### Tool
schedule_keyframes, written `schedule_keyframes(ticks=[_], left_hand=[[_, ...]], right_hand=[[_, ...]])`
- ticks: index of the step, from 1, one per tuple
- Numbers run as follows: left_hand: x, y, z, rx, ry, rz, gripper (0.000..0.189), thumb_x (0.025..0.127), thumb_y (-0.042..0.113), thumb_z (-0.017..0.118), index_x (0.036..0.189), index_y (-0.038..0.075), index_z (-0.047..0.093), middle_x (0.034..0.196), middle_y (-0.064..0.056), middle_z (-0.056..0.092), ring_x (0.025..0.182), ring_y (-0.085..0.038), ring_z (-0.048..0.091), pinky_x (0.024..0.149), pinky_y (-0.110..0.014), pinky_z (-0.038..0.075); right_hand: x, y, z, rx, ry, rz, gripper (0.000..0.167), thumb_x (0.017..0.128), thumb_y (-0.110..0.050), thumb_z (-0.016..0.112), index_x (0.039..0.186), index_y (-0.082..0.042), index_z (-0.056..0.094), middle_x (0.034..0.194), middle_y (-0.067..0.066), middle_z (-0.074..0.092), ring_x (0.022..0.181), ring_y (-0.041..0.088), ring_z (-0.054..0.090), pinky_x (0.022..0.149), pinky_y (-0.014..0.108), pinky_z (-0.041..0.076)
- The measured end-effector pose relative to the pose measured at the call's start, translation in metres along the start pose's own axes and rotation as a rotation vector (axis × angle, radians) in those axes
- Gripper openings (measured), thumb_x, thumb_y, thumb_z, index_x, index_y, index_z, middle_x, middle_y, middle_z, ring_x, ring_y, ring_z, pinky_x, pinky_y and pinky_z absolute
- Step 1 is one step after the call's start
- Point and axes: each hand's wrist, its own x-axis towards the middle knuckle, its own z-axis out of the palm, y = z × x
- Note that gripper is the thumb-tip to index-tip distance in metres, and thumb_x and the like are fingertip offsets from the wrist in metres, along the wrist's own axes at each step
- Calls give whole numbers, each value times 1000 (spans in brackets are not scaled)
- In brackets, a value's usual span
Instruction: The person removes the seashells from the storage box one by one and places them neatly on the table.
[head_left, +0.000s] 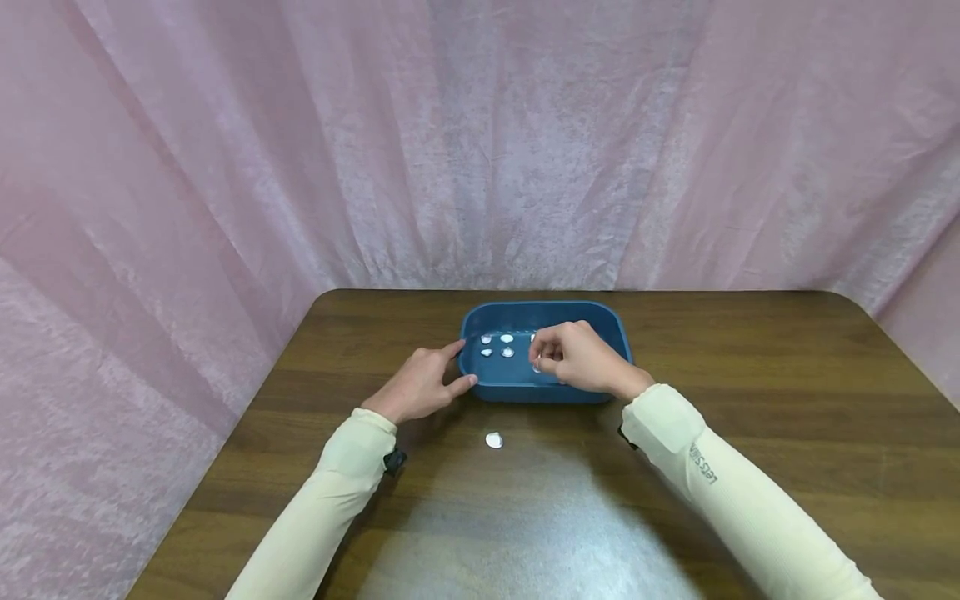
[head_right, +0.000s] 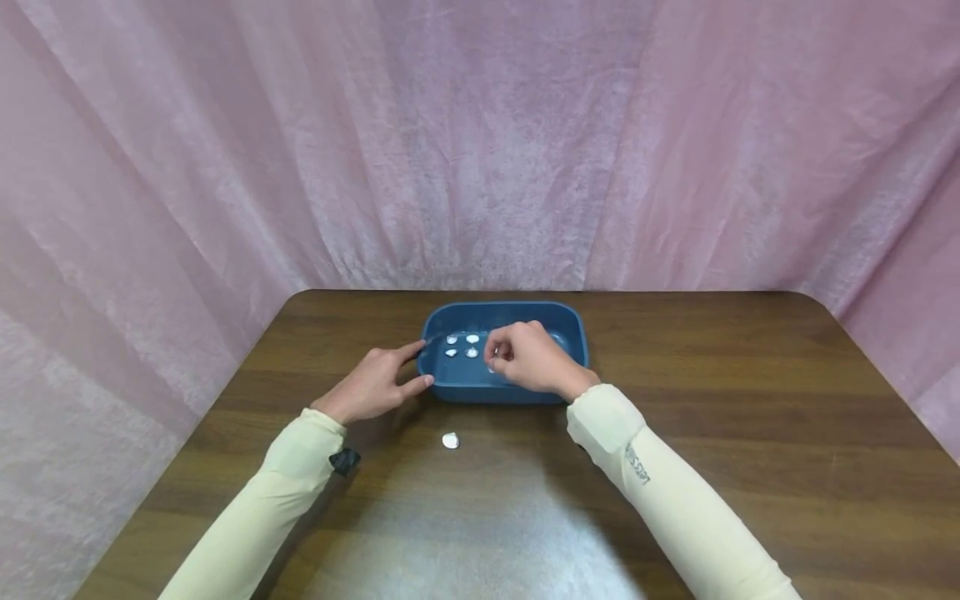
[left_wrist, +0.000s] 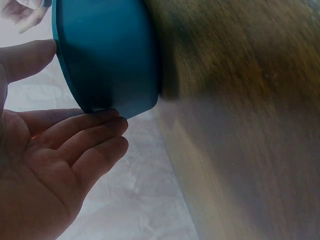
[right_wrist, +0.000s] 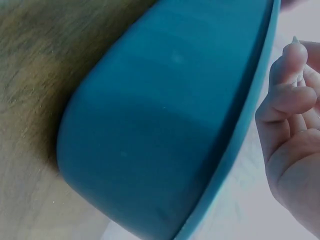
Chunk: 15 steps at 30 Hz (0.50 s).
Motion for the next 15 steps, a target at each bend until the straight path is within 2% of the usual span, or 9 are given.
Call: schedule_keyframes(ticks=[5,15], left_hand=[[0,-2,0,-8,-3,-10,71,98,41,63,151,-1,42,144,-22,57,132,-31,59,109,-47,49],[0,0,0,0,-3,-4,71,98,41,63,151,-2,42,143,-22,58,130,-31,60,109,-46,50]], right_hand=[[-4,-3,1,31,-3,-24,7,94,-11,68,89,-12,72,73,0,70,55,13,60,57,29,54],[-15,-8,4,112,-41,-45,6,94,-13,70,88,-14,72,76,6,75,54,25,68,61,24,53]])
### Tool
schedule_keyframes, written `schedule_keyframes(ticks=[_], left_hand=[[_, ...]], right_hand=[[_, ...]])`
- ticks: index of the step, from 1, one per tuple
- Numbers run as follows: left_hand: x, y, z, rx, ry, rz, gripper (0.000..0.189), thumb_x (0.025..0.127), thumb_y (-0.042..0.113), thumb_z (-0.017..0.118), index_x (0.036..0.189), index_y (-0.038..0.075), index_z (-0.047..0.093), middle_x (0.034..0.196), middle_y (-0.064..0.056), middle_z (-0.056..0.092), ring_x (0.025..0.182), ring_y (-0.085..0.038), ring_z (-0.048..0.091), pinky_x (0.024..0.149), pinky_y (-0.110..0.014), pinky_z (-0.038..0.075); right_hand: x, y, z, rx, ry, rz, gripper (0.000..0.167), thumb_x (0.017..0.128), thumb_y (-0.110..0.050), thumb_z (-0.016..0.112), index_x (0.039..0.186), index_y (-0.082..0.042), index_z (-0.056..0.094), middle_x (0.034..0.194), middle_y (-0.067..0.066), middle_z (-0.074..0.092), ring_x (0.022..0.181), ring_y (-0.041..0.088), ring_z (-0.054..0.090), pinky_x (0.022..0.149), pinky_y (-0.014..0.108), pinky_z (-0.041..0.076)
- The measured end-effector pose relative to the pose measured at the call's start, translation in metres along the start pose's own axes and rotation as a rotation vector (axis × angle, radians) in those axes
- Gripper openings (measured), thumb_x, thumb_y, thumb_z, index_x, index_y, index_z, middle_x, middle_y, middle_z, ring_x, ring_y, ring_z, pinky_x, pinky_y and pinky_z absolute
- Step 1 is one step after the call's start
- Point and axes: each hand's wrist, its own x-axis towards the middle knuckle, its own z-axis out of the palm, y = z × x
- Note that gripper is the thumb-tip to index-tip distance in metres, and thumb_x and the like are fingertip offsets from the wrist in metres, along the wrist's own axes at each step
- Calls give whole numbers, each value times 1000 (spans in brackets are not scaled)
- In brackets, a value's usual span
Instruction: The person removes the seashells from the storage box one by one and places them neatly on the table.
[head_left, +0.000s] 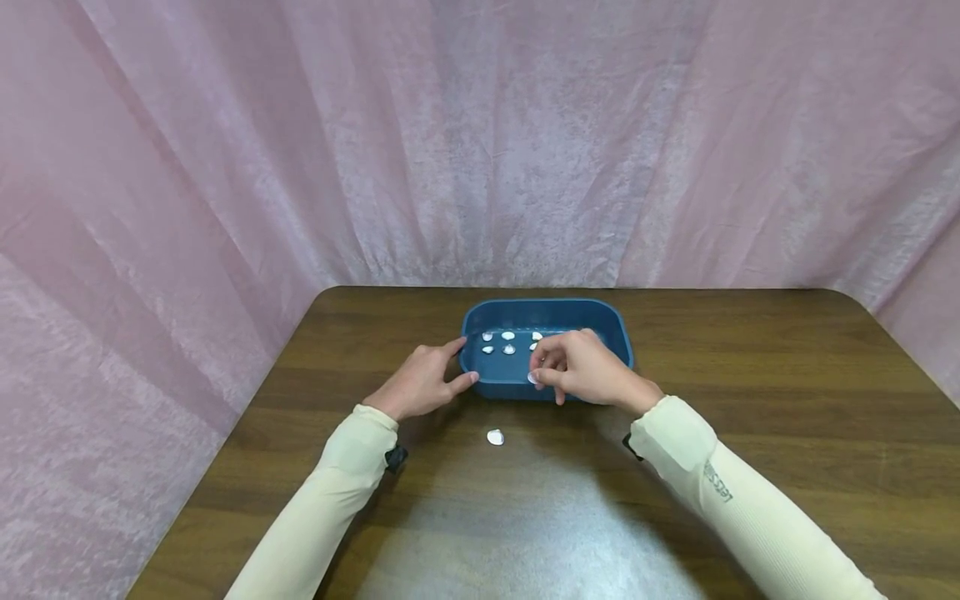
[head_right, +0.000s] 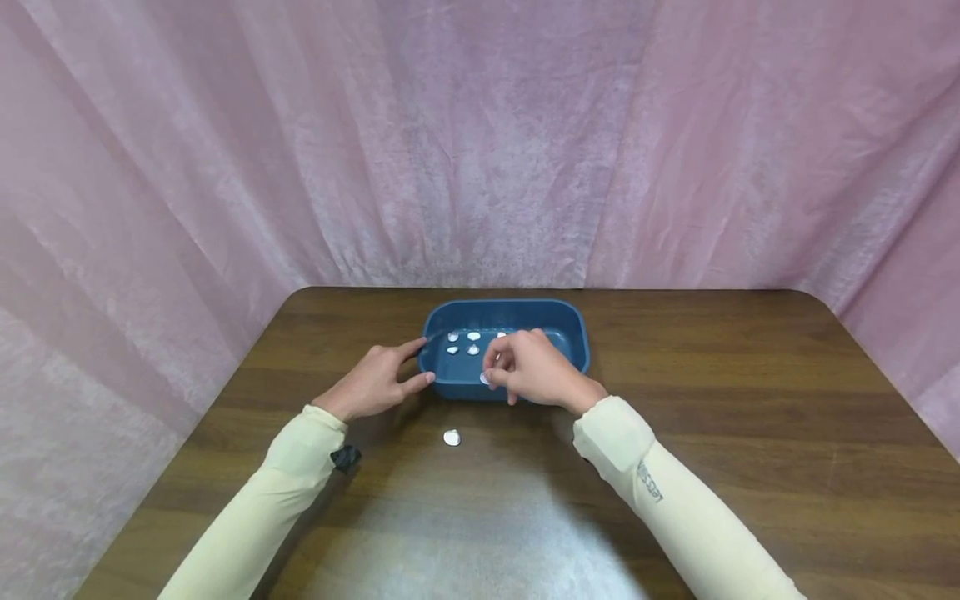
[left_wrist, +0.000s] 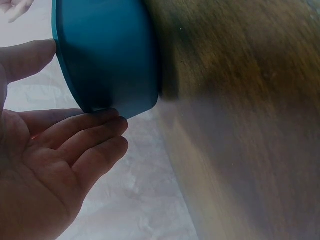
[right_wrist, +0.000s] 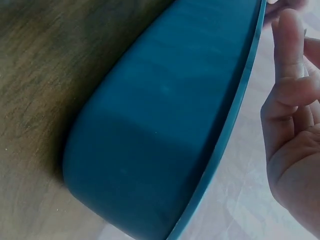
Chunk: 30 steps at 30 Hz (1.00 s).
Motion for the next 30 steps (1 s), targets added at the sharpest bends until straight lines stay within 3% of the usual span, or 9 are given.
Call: schedule_keyframes(ticks=[4,11,17,26,30], left_hand=[[0,0,0,-5,-6,-9,71,98,40,63,151,-2,41,145,-21,56,131,-31,59,109,-47,50],[1,1,-1,-17,-17,-21,70,98,40,64,151,-1,42,147,-21,55,131,-32,60,108,-48,50],[2,1,-1,-18,-22,-24,70,98,40,63,151,-1,42,146,-21,55,130,-31,61,108,-48,50],[2,2,0,-6,-10,-26,71,98,40,63,151,0,42,147,-20,55,133,-31,58,110,-48,49],[2,2,1,-14,-14,-36,70,98,40,64,151,0,42,148,-19,54,134,-32,57,110,-48,48]], right_hand=[[-3,-2,2,-20,-1,-28,7,93,-13,71,87,-15,72,75,5,75,54,24,68,62,23,53],[-7,-4,9,-142,34,-137,9,88,-13,76,82,-20,76,72,-3,74,57,2,57,57,19,49],[-9,-6,16,-211,44,-225,8,85,-12,79,80,-19,78,71,-8,73,57,-3,50,54,17,46],[-12,-6,24,-314,56,-275,8,83,-11,80,79,-18,79,72,-11,74,63,-7,58,60,14,49],[-13,-6,30,-346,29,-252,8,82,-12,81,78,-18,79,71,-11,74,65,-6,60,62,15,50]])
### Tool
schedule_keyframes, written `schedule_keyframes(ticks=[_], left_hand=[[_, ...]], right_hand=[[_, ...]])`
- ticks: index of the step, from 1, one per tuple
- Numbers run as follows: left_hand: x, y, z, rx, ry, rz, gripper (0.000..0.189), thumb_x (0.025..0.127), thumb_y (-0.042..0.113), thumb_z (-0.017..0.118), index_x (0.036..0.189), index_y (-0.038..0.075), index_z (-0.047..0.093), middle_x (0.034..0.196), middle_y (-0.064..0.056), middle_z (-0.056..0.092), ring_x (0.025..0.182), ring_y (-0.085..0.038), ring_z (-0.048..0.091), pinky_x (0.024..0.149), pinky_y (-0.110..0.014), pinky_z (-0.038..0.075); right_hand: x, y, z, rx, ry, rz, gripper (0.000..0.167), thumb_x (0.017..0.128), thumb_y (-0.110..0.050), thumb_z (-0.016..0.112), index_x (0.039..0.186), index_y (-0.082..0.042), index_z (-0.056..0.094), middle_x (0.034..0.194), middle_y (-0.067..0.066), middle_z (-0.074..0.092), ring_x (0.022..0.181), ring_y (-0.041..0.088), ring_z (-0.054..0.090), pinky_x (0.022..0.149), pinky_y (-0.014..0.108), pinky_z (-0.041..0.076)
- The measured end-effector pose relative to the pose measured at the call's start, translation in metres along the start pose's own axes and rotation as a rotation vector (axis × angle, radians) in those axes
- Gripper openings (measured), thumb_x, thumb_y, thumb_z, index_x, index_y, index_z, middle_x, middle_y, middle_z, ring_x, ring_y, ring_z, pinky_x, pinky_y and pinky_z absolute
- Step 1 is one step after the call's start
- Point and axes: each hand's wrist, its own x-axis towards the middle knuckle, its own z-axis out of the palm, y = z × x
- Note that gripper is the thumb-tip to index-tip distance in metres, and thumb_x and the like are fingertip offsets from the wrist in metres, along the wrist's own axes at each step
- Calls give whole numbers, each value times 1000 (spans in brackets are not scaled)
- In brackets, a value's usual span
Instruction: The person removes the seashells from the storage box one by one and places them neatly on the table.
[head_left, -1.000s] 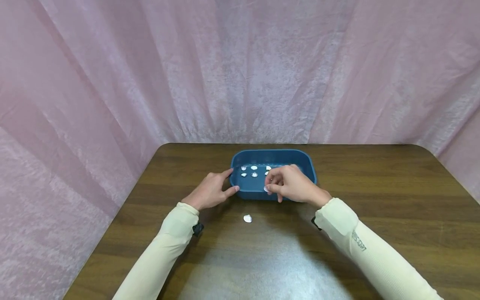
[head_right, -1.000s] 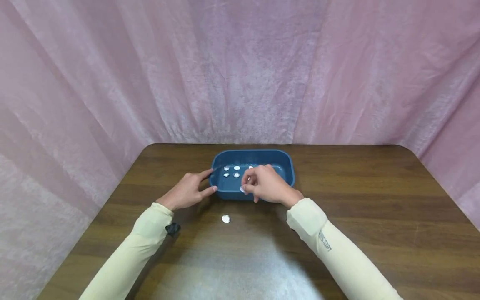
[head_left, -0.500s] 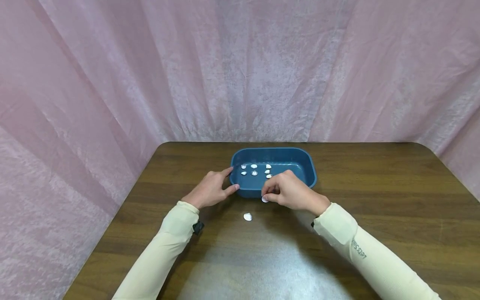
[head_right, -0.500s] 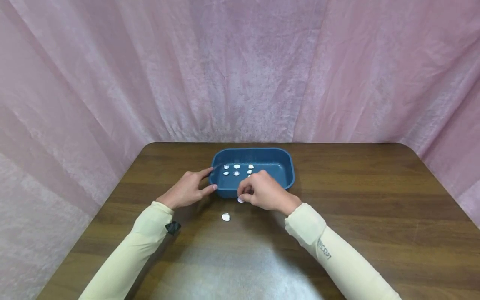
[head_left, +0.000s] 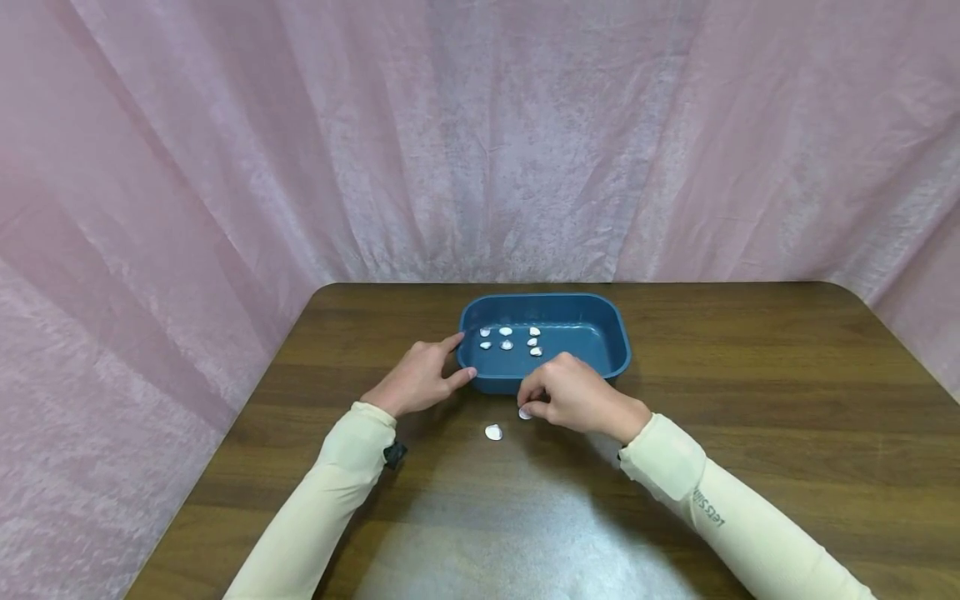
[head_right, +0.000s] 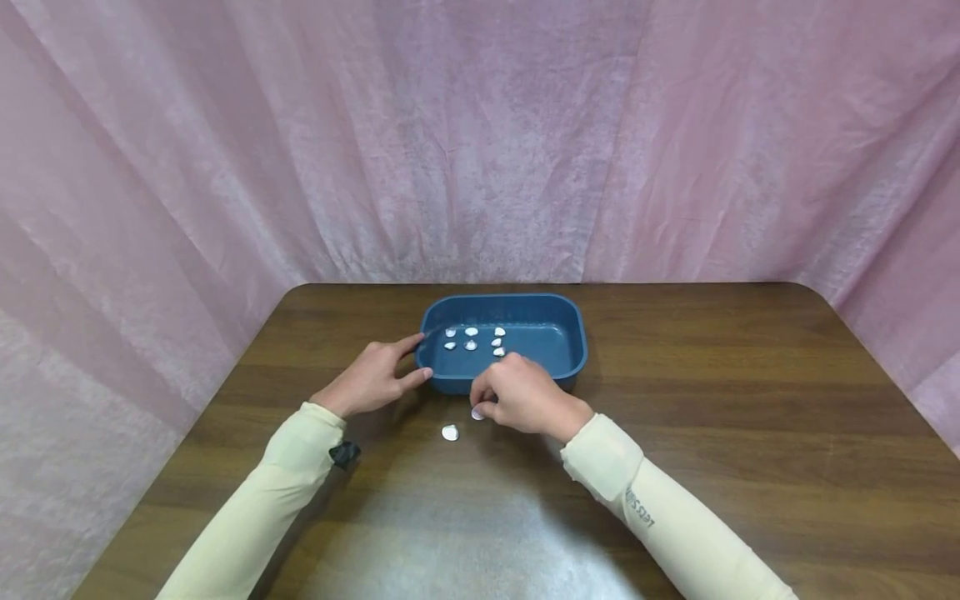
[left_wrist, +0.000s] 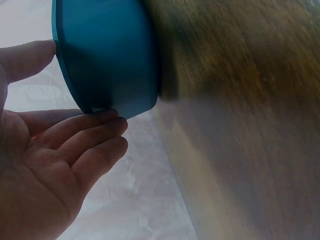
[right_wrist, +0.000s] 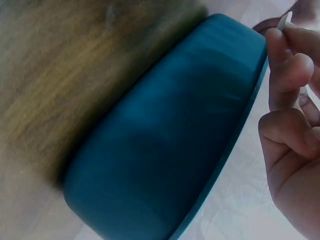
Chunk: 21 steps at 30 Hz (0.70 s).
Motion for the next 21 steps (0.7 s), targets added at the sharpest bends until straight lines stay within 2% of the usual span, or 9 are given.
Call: schedule_keyframes(ticks=[6,12,21], left_hand=[[0,0,0,-12,-10,-10,71,98,41,63,152,1,41,149,-18,53,135,-31,57,111,-48,47],[0,0,0,-7,6,11,70,98,39,64,151,0,42,148,-19,54,133,-31,58,109,-48,49],[0,-1,-1,-12,-12,-3,72,98,42,62,153,1,40,149,-19,53,135,-30,57,110,-48,48]], right_hand=[[1,-5,8,-47,-69,2,7,83,-14,81,79,-19,78,73,-11,74,66,-4,63,64,19,53],[2,-6,16,-68,-103,10,7,83,-15,81,79,-19,78,74,-11,75,67,-3,64,64,22,55],[4,-5,26,-99,-139,26,6,82,-15,81,78,-20,79,73,-12,73,67,0,62,64,24,54]])
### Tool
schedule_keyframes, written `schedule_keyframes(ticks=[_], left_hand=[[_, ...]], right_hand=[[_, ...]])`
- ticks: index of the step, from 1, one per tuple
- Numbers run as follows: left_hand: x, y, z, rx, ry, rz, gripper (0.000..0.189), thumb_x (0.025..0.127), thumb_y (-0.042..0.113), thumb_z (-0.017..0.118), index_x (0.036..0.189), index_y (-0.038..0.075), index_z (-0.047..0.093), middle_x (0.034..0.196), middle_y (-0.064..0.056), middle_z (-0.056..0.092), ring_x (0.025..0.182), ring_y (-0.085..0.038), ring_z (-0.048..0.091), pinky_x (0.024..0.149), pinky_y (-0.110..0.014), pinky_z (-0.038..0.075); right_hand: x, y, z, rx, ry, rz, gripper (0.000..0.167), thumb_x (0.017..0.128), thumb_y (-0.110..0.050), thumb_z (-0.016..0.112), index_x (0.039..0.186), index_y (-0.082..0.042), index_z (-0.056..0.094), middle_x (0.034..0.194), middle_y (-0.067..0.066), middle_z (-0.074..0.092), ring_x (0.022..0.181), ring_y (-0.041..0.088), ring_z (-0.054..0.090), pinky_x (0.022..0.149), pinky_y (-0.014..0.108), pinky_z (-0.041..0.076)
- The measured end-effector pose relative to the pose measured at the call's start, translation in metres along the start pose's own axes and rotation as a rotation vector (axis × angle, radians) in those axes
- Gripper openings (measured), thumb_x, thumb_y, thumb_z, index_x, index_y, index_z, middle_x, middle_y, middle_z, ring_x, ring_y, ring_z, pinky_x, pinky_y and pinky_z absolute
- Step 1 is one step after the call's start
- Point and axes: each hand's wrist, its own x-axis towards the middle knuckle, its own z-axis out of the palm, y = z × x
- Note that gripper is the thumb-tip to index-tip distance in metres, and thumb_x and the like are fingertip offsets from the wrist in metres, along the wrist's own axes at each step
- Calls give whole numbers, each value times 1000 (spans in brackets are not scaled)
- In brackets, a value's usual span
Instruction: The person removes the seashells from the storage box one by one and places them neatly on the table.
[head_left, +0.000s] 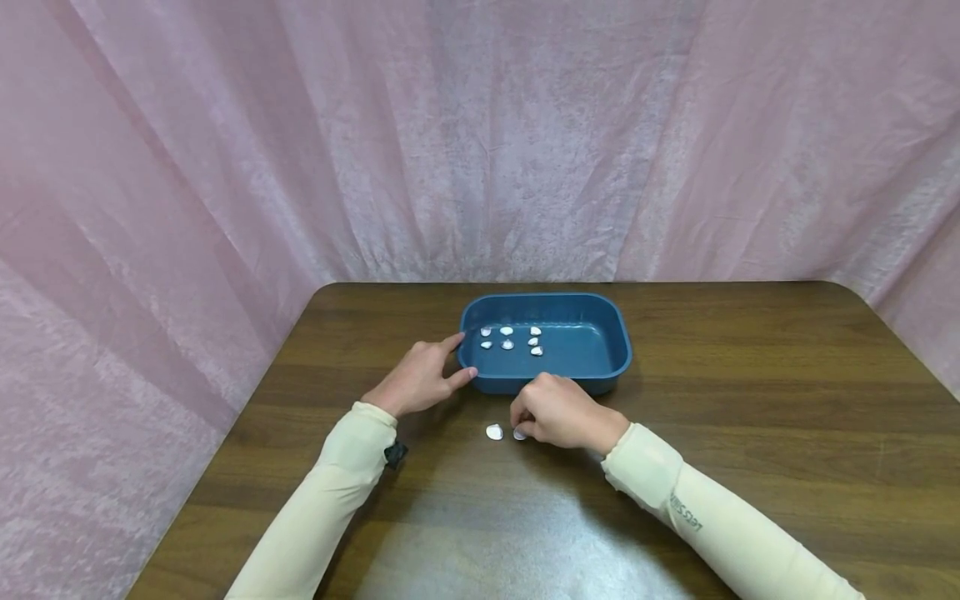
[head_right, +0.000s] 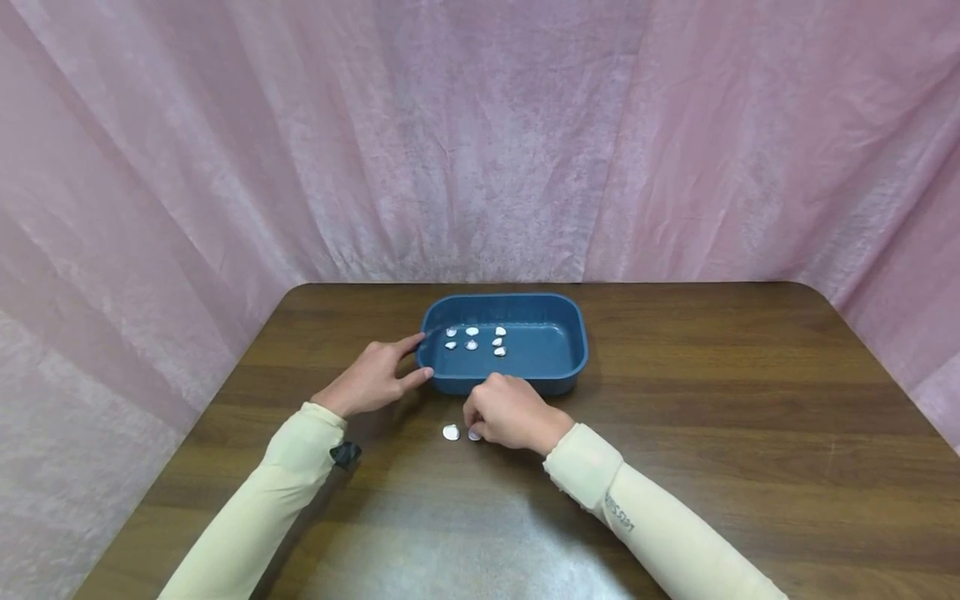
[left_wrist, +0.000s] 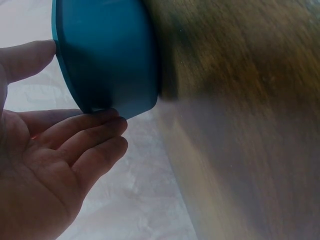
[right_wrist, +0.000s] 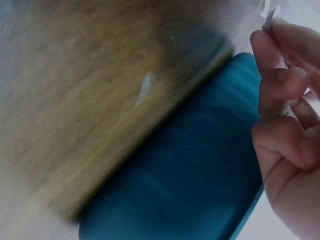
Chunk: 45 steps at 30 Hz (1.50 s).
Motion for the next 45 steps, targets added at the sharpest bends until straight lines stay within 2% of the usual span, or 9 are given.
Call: schedule_keyframes(ticks=[11,17,26,36,45], left_hand=[[0,-1,0,-2,5,12,72,98,42,62,152,0,40,146,-20,56,130,-30,60,108,-48,50],[1,0,-1,-5,-7,-10,72,98,43,62,153,2,39,148,-18,54,132,-29,59,109,-49,49],[0,1,0,0,-9,-4,72,98,42,62,153,1,39,149,-19,53,133,-30,58,108,-48,50],[1,1,-1,3,-2,2,72,98,41,62,153,1,39,146,-20,55,132,-30,59,107,-47,50],[0,1,-1,11,0,6,71,98,40,62,152,0,40,146,-20,56,131,-31,60,107,-48,51]], right_hand=[[6,-2,8,-19,13,16,7,80,-14,82,75,-18,79,70,-12,72,65,1,62,62,25,54],[9,-5,8,-11,-19,43,7,81,-14,80,76,-18,81,71,-11,73,65,2,61,62,25,54],[12,-5,10,-20,-26,51,9,82,-12,79,75,-18,81,71,-11,73,63,2,59,61,25,54],[12,-5,8,-19,-16,49,9,82,-12,79,76,-18,82,71,-11,73,62,1,58,60,24,53],[11,-8,2,33,-6,43,7,82,-10,79,77,-15,81,70,-9,73,59,-2,56,59,21,52]])
